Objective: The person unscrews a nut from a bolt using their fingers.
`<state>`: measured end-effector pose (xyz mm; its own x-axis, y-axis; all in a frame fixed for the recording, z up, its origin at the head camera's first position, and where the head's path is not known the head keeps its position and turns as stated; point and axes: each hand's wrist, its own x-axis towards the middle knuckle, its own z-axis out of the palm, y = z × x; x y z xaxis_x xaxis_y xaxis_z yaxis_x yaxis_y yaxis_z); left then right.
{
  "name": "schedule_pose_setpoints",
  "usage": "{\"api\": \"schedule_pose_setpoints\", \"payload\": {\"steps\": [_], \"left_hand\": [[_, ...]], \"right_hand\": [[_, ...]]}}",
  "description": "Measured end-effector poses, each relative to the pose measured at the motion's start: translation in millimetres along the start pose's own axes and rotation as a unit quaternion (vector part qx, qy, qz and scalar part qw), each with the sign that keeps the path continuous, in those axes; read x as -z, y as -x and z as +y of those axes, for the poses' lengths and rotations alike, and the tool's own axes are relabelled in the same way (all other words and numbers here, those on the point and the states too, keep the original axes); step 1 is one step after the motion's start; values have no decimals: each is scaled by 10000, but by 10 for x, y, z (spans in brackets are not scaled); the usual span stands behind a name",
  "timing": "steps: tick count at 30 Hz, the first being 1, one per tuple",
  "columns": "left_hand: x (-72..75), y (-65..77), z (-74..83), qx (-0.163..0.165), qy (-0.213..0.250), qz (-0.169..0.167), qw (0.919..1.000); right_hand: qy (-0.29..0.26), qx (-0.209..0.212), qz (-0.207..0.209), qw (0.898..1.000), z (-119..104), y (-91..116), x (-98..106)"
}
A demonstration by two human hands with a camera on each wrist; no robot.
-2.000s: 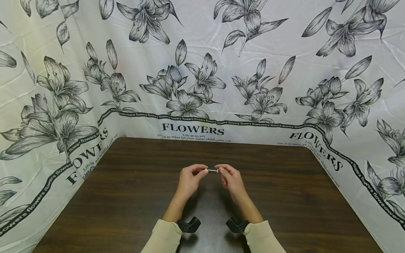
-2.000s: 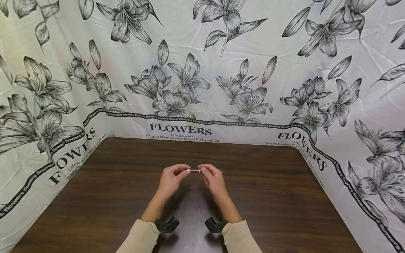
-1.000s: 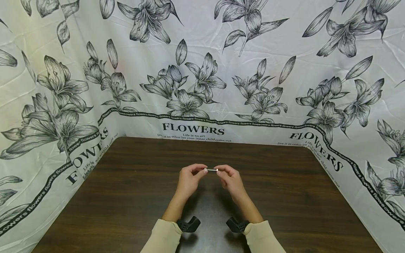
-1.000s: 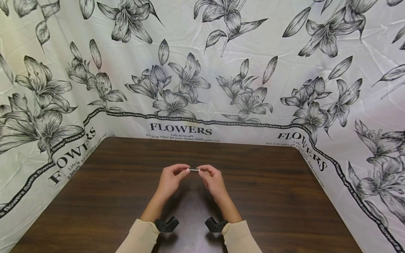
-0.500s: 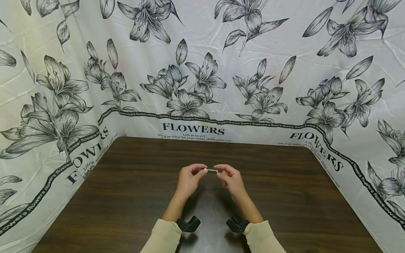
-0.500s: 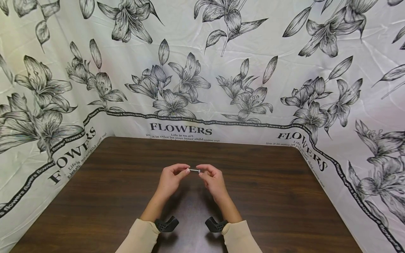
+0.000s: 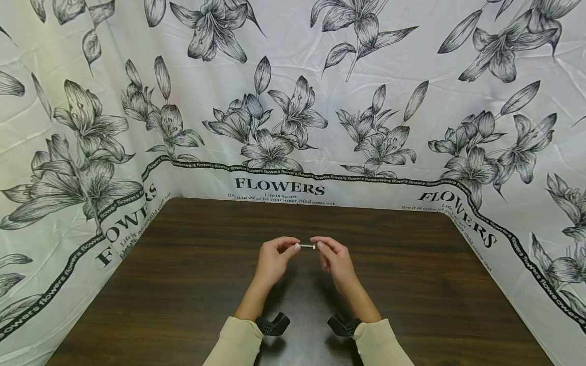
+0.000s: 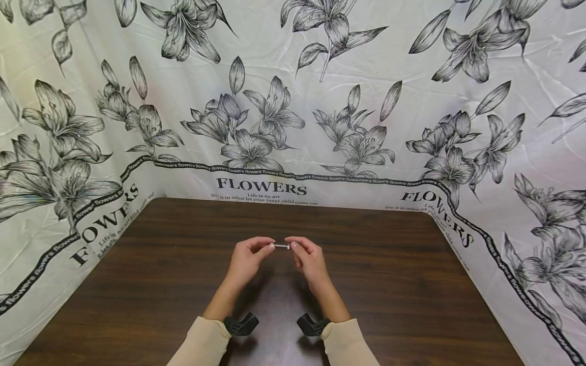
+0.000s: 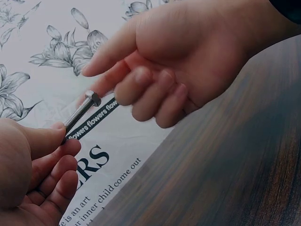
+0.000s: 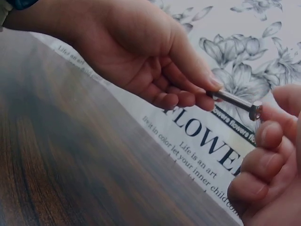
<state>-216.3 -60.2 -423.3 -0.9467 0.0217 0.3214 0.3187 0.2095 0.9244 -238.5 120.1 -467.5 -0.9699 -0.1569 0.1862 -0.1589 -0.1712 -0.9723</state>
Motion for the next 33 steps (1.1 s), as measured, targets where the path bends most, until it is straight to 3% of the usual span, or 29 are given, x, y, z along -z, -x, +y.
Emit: {"api": "schedule_pose_setpoints", "payload": {"steps": [5, 9, 22, 26, 33], "left_hand": [[-43, -64, -242, 106, -2, 17, 9999], [-72, -102, -401, 119, -8, 64, 9999], [-76, -112, -457, 113, 20, 55, 9999], [-81, -101, -403, 119, -48, 78, 9999], [-27, -8, -65, 39, -42, 36, 10000]], "right_hand": [[739, -580, -78, 9955, -204, 60, -81], [1012, -779, -256, 9915, -303, 94, -122], [827, -572, -261, 9946, -283, 85, -97], [638, -484, -220, 9965, -270, 87, -85], [344, -275, -245, 9987, -261, 97, -76]]}}
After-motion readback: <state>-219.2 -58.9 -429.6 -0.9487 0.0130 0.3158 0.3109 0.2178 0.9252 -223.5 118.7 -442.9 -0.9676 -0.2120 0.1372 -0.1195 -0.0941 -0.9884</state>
